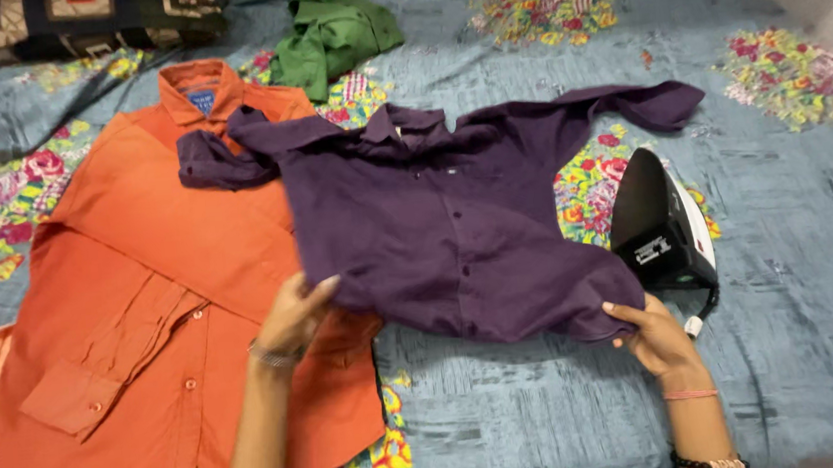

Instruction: The person irons an orange long-sleeved shirt laid out on a bed, smoothing the collar, sleeves, and body with a handheld iron. After finishing the orange shirt, the person picks up a purple shirt, lays it flat, and begins ironing it in the same manner.

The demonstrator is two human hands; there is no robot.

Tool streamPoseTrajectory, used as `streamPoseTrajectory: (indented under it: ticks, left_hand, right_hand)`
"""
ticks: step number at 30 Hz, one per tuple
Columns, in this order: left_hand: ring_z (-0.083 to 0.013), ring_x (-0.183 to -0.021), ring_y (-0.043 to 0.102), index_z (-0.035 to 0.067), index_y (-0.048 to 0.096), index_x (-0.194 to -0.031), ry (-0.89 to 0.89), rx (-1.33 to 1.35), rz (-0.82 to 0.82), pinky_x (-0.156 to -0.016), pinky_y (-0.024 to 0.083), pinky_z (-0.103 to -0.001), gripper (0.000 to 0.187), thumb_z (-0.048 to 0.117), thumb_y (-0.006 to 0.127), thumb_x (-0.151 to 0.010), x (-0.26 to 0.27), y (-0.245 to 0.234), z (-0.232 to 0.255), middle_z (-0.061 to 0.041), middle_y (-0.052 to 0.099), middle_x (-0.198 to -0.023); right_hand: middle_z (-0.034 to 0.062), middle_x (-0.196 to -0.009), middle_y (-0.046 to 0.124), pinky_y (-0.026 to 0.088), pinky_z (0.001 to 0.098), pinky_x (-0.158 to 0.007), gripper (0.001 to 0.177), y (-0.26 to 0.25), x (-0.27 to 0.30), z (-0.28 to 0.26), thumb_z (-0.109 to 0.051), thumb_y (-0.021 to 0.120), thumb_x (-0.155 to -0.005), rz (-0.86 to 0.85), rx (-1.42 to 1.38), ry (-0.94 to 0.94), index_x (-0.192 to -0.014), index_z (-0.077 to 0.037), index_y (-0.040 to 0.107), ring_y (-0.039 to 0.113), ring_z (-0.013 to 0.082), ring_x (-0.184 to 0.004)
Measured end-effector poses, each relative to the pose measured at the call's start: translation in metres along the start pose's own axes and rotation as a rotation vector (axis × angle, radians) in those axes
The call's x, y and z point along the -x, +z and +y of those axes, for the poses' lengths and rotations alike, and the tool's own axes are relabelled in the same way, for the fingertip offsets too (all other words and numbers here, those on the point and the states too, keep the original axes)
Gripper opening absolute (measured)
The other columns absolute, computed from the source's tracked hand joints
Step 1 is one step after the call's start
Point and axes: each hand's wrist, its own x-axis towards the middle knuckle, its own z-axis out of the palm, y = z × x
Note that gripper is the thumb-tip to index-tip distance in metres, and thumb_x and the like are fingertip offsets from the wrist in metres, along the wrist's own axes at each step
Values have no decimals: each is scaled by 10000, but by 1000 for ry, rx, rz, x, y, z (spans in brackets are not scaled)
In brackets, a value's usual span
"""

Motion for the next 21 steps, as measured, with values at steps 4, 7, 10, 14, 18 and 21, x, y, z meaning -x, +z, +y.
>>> streamPoseTrajectory:
  ticks: [4,7,10,14,18,21]
  left_hand:
    - [-152,-917,711,73,272,-1545,-74,205,155,-766,605,-339,842,-39,718,-840,65,-7,3,-8,686,-1180]
    - [-219,-731,644,132,207,-1621,-218,-284,-63,-627,583,-394,909,47,730,-882,89,-26,-16,-74,600,-1089]
    - [-273,-721,574,-4,389,-1558,-417,-282,67,-672,481,-390,655,50,705,-986,105,-54,-39,-212,581,-900]
    - [-152,-974,674,-107,516,-1359,-91,327,265,-874,533,-309,480,104,662,-952,119,-75,-34,-79,716,-1121]
    - [-149,-1067,622,87,557,-1390,-251,167,362,-956,527,-371,449,130,646,-952,132,-45,-37,-31,642,-1199]
    - [-128,-1292,572,330,236,-1549,-216,-201,336,-1084,449,-315,1002,-70,738,-779,154,-41,-39,-6,540,-1442]
  right_hand:
    - [-17,-988,725,439,217,-434,366,-26,19,14,-92,715,-905,-3,-205,0,-1267,-103,661,646,67,-675]
    - [22,-969,726,497,280,-475,346,-29,29,33,-61,679,-881,112,-34,118,-1225,-62,645,673,107,-692]
    - [72,-961,727,554,327,-504,343,-35,41,37,-55,655,-883,113,108,159,-1222,0,648,686,146,-706]
    - [81,-1029,735,528,280,-513,447,-40,70,20,-55,650,-919,-19,-63,90,-1364,-19,633,672,134,-740]
    - [-8,-1188,764,493,260,-501,726,-11,99,8,26,594,-870,15,0,60,-1536,-239,479,672,94,-765]
    - [20,-978,737,496,295,-527,573,-12,109,14,24,592,-892,48,218,193,-1433,-159,548,645,115,-673]
